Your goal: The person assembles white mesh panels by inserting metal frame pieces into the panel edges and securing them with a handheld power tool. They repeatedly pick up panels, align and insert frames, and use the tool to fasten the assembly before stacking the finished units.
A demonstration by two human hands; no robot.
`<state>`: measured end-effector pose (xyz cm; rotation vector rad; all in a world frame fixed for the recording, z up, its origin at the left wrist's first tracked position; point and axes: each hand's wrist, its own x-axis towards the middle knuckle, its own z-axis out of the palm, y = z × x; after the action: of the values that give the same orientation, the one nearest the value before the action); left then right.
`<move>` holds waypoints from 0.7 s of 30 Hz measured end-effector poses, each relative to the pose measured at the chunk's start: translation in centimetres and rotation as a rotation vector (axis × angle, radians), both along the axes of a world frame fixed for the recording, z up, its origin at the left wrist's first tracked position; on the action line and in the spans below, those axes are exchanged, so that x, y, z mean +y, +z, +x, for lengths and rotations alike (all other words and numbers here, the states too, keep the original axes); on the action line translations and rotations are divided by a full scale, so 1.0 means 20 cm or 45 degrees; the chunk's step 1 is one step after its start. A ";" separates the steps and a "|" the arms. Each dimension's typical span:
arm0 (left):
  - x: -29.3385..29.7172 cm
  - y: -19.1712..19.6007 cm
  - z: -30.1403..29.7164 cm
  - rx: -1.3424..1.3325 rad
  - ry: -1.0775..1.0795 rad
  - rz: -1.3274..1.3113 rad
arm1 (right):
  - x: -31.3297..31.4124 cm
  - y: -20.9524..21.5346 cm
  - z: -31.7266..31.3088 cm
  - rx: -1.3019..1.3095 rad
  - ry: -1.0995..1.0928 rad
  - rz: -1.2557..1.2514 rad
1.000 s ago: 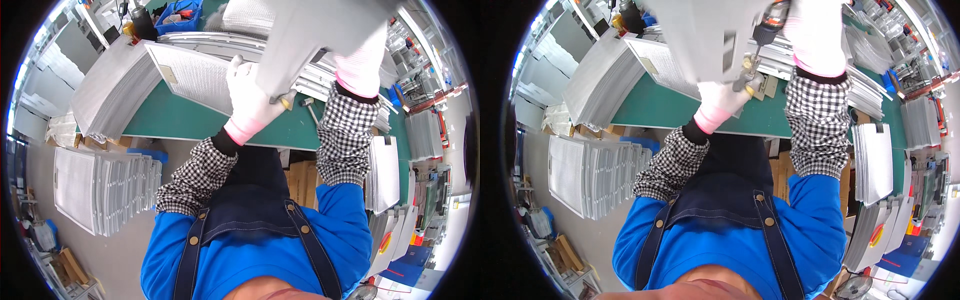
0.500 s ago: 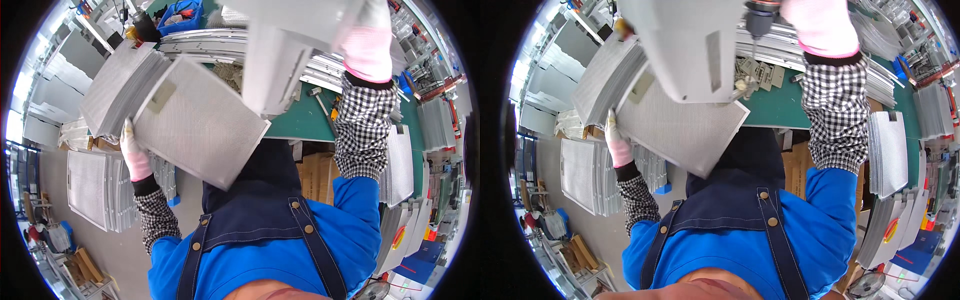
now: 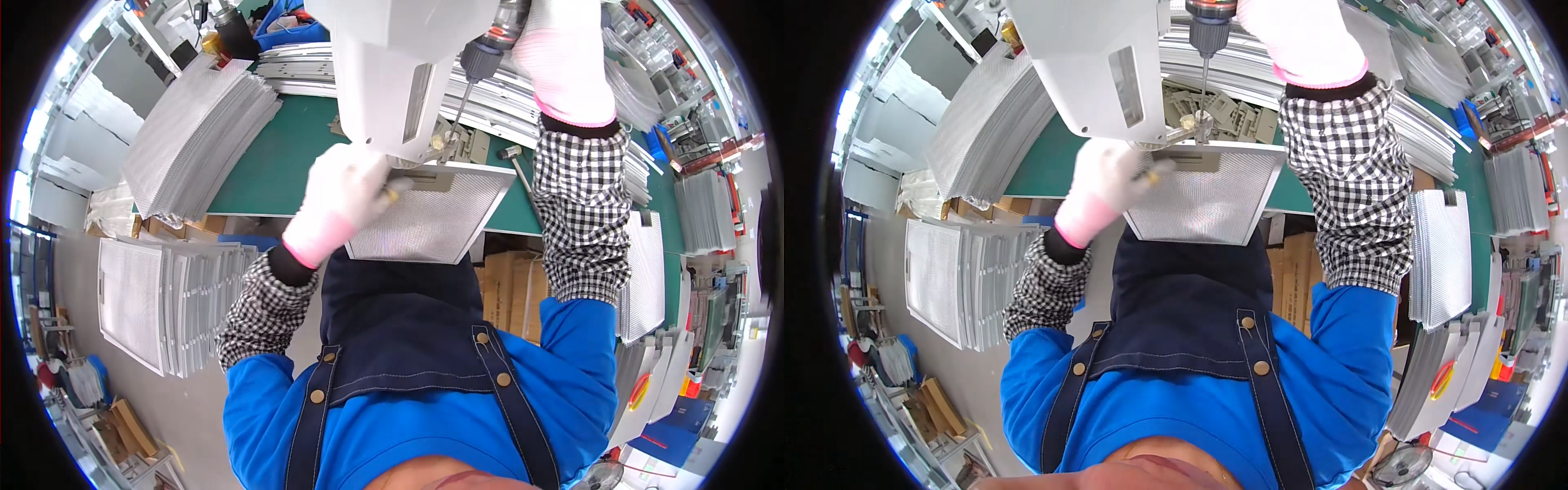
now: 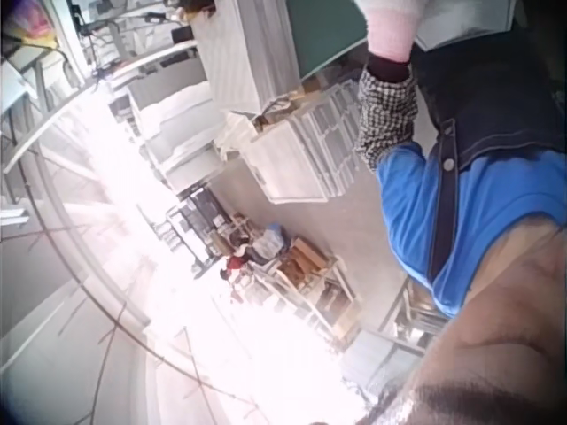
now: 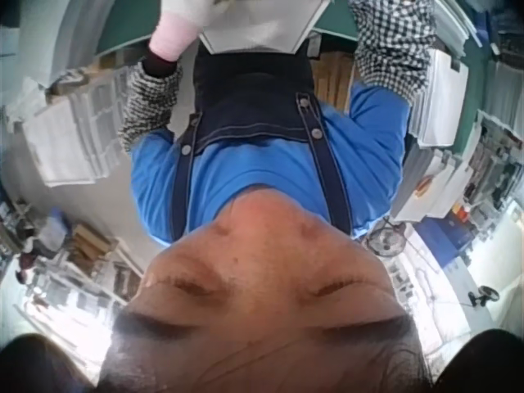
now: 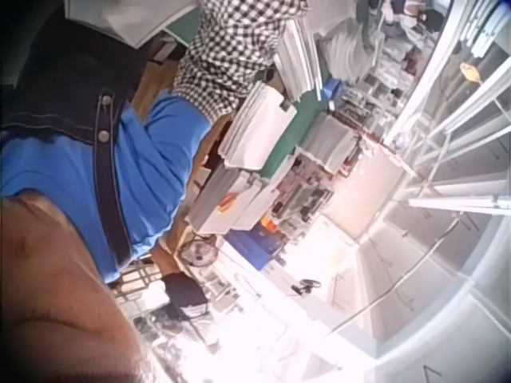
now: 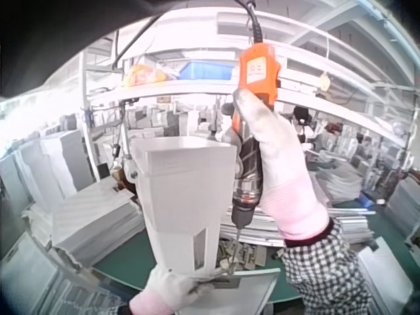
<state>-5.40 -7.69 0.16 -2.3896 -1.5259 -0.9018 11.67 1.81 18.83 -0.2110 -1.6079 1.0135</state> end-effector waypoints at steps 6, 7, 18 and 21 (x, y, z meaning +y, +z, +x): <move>0.00 -0.14 0.05 0.018 0.116 -0.009 | 0.01 -0.06 -0.12 0.027 0.029 -0.291; -0.02 -0.14 0.05 0.066 0.139 -0.111 | 0.03 -0.07 -0.12 0.048 -0.007 -0.221; -0.05 -0.18 0.06 -0.086 0.056 0.070 | -0.06 -0.06 -0.13 0.138 0.120 -0.195; -0.05 -0.18 0.05 -0.121 -0.017 0.093 | -0.05 -0.07 -0.14 0.054 0.047 -0.133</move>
<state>-4.39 -8.65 -3.37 -2.3393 -1.4837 -1.0698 8.83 0.87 17.38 -0.2297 -1.5274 1.1245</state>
